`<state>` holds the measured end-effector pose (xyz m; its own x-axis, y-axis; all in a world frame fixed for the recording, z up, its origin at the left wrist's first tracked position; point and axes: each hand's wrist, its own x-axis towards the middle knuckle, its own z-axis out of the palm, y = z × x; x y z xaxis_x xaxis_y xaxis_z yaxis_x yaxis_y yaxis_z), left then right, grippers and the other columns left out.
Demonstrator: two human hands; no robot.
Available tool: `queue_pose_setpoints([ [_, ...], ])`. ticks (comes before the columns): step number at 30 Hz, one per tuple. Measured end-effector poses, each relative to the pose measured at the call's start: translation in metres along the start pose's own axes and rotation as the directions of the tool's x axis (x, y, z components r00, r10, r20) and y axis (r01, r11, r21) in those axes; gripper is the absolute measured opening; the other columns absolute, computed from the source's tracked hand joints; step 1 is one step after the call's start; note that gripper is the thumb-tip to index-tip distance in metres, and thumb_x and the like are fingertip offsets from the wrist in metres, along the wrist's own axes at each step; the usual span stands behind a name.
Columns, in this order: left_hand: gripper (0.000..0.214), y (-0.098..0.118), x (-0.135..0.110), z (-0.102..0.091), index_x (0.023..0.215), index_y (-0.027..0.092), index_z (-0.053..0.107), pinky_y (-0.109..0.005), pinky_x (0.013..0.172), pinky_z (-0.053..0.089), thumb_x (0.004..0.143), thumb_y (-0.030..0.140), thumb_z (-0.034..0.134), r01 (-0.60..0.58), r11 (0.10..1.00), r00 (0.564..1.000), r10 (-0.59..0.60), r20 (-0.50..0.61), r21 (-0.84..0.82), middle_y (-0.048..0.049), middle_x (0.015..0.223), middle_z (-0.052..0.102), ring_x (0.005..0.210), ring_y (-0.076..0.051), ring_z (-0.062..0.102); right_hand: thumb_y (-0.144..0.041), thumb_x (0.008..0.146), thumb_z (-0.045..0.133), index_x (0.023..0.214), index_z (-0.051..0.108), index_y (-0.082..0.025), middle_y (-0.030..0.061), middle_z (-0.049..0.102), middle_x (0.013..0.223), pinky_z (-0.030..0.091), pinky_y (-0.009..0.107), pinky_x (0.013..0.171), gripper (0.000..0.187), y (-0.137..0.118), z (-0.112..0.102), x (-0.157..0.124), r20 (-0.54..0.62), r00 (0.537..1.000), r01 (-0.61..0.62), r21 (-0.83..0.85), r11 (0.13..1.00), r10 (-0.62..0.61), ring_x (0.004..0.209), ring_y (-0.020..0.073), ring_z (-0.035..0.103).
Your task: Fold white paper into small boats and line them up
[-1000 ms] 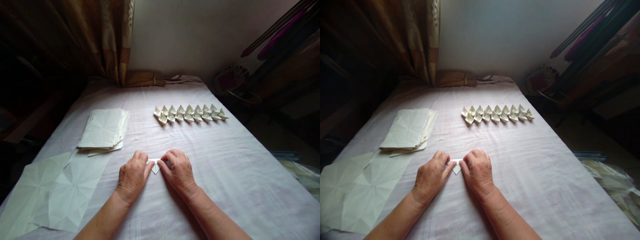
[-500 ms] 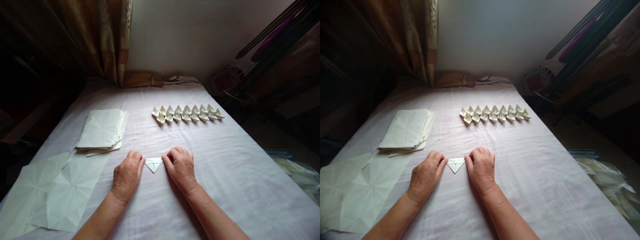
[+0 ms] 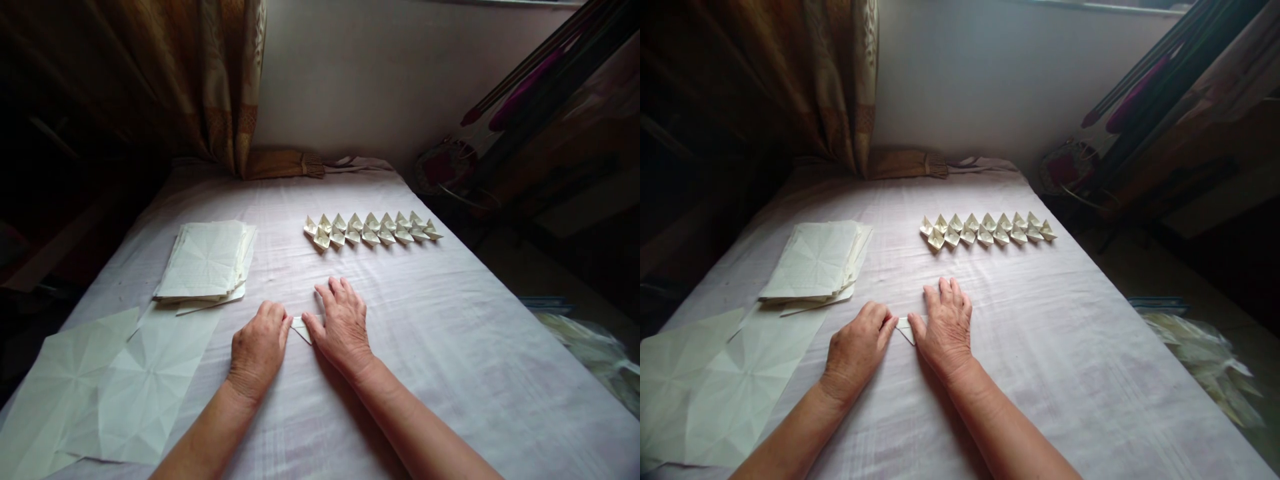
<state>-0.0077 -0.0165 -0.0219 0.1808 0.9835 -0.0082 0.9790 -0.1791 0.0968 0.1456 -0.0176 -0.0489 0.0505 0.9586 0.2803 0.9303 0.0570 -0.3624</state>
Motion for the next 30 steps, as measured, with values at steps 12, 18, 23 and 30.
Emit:
queue_pose_setpoints([
  [12,0.020,0.000,0.002,0.000,0.094,0.023,0.060,-0.026,0.057,0.039,0.098,0.034,0.044,0.019,1.000,0.999,-0.018,0.038,-0.017,-0.0005,0.097,0.063,0.075,-0.016,0.064,-0.023,0.090,0.053,0.123,0.062,-0.025,0.0123,0.056,0.135,0.032,0.053,0.104,0.034,0.032,-0.005,-0.011,-0.078,0.996,-0.043,-0.072,0.996,0.038,0.132,0.0331,0.040],
  [18,0.021,0.001,-0.002,0.000,0.102,0.024,0.061,-0.026,0.058,0.040,0.099,0.033,0.042,0.010,1.000,1.000,-0.010,0.018,0.006,-0.0016,0.099,0.062,0.078,-0.017,0.064,-0.027,0.090,0.054,0.102,0.068,-0.023,0.0089,0.063,0.126,0.034,0.049,0.106,0.019,0.035,-0.011,-0.017,-0.059,0.991,0.122,0.094,0.988,-0.117,0.131,0.0313,0.044],
  [23,0.015,0.001,-0.007,-0.001,0.099,0.025,0.060,-0.026,0.060,0.040,0.096,0.035,0.049,-0.009,0.998,1.000,0.010,0.012,-0.069,-0.0006,0.098,0.061,0.079,-0.016,0.063,-0.030,0.082,0.067,0.095,0.064,-0.022,0.0104,0.060,0.130,0.034,0.051,0.105,0.015,0.034,-0.015,-0.017,0.000,0.986,0.165,0.149,0.975,-0.167,0.132,0.0338,0.043],
  [30,0.012,-0.010,-0.005,0.003,0.090,0.023,0.058,-0.025,0.066,0.041,0.090,0.034,0.058,-0.073,0.964,0.997,0.062,-0.050,-0.256,0.0020,0.089,0.062,0.076,-0.015,0.062,-0.024,0.079,0.069,0.092,0.058,-0.022,0.0110,0.060,0.130,0.033,0.051,0.104,0.016,0.035,-0.013,-0.014,0.000,0.978,0.202,0.231,0.952,-0.208,0.132,0.0336,0.042],
])
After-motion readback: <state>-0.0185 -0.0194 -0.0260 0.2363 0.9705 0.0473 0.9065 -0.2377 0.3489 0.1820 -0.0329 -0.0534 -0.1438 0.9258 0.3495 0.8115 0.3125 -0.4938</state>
